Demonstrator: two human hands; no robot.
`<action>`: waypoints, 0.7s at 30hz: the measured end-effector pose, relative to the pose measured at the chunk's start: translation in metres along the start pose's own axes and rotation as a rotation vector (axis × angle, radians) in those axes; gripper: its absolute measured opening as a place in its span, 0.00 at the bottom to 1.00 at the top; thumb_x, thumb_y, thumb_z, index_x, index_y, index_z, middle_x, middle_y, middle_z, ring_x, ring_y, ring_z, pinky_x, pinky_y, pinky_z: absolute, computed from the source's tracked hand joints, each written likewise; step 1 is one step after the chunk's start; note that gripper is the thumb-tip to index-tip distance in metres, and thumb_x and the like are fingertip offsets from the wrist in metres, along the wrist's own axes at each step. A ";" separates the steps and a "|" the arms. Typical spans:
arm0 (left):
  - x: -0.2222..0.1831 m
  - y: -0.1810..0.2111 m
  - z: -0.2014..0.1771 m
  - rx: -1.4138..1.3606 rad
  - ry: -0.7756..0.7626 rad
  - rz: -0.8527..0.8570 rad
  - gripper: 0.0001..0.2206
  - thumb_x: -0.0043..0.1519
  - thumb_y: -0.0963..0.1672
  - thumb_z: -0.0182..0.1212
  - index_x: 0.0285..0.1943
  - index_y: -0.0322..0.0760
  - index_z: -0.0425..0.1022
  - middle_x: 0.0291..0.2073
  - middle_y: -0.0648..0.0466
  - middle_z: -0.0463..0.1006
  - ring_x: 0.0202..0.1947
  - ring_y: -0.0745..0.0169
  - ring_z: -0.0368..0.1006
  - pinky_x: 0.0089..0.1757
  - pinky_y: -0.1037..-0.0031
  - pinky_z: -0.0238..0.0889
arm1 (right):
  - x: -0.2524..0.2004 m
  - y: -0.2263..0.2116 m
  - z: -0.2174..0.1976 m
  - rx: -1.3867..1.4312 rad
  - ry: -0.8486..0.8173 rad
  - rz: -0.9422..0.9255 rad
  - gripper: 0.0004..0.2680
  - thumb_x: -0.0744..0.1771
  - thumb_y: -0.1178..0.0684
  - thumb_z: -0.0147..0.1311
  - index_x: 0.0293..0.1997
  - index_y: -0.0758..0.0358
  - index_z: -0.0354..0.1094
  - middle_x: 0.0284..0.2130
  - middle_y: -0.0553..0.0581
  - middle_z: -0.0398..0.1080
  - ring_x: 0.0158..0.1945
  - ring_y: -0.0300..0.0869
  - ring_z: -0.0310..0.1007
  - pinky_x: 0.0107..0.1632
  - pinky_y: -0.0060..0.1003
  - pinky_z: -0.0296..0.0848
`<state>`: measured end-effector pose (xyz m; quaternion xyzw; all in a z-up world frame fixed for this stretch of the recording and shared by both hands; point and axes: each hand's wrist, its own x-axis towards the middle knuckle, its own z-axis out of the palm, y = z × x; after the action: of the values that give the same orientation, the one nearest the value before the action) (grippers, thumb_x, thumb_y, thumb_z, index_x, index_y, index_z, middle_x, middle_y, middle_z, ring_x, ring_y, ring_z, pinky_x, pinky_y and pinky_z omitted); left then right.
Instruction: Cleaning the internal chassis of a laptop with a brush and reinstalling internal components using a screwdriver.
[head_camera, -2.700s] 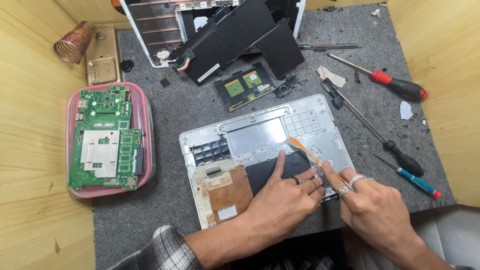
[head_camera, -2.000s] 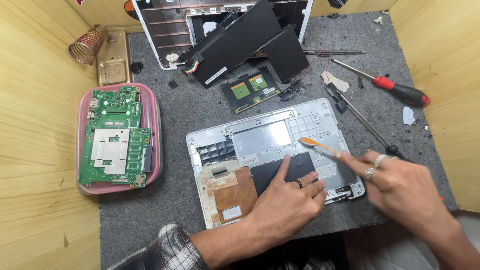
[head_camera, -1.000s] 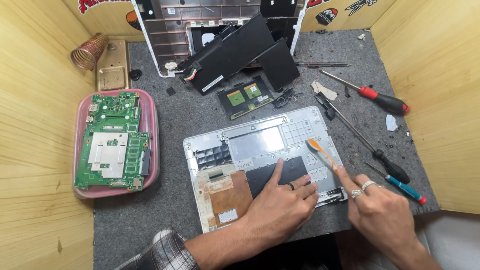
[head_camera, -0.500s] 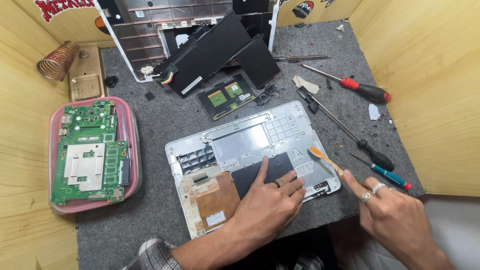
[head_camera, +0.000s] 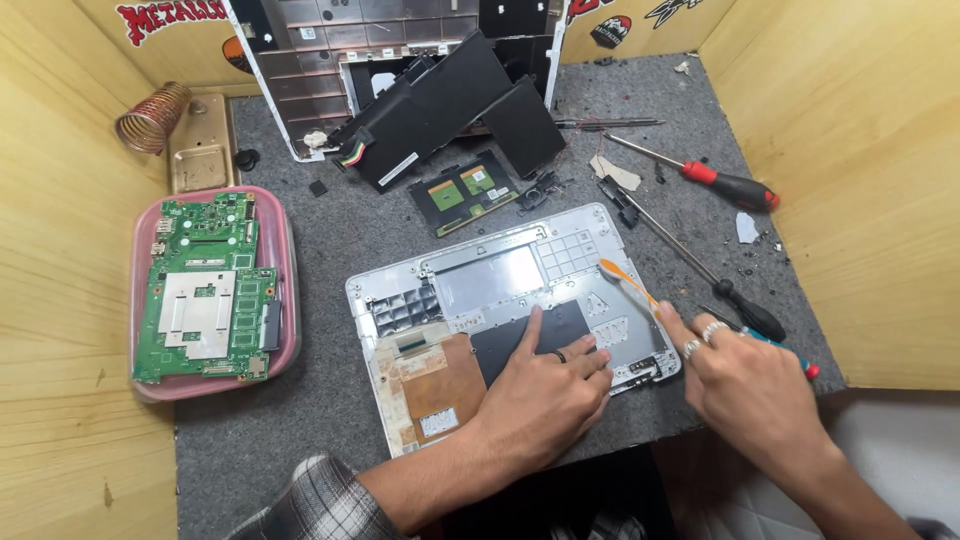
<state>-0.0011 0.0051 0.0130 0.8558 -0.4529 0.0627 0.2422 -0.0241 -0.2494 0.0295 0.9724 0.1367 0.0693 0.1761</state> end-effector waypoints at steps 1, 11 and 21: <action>0.001 0.001 0.000 0.005 -0.004 0.003 0.10 0.65 0.46 0.59 0.45 0.36 0.81 0.52 0.53 0.83 0.60 0.51 0.75 0.62 0.21 0.43 | 0.001 -0.002 0.001 0.004 0.003 0.004 0.26 0.61 0.54 0.51 0.69 0.42 0.65 0.44 0.43 0.75 0.28 0.48 0.81 0.26 0.47 0.75; 0.027 0.006 -0.018 0.013 -0.322 -0.067 0.13 0.70 0.46 0.52 0.40 0.33 0.79 0.36 0.44 0.81 0.41 0.44 0.77 0.61 0.23 0.46 | -0.066 0.035 -0.004 0.489 0.202 0.410 0.17 0.67 0.59 0.59 0.63 0.45 0.76 0.34 0.48 0.73 0.31 0.41 0.68 0.41 0.38 0.68; 0.020 -0.007 0.000 0.109 0.196 0.091 0.13 0.66 0.46 0.61 0.27 0.40 0.77 0.24 0.53 0.74 0.26 0.52 0.75 0.60 0.43 0.61 | -0.007 -0.001 0.016 0.572 0.256 0.325 0.18 0.67 0.59 0.58 0.64 0.46 0.73 0.44 0.59 0.73 0.45 0.53 0.69 0.52 0.46 0.68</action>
<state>0.0161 -0.0069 0.0168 0.8360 -0.4612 0.1816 0.2353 -0.0284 -0.2552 0.0137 0.9748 0.0151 0.1766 -0.1352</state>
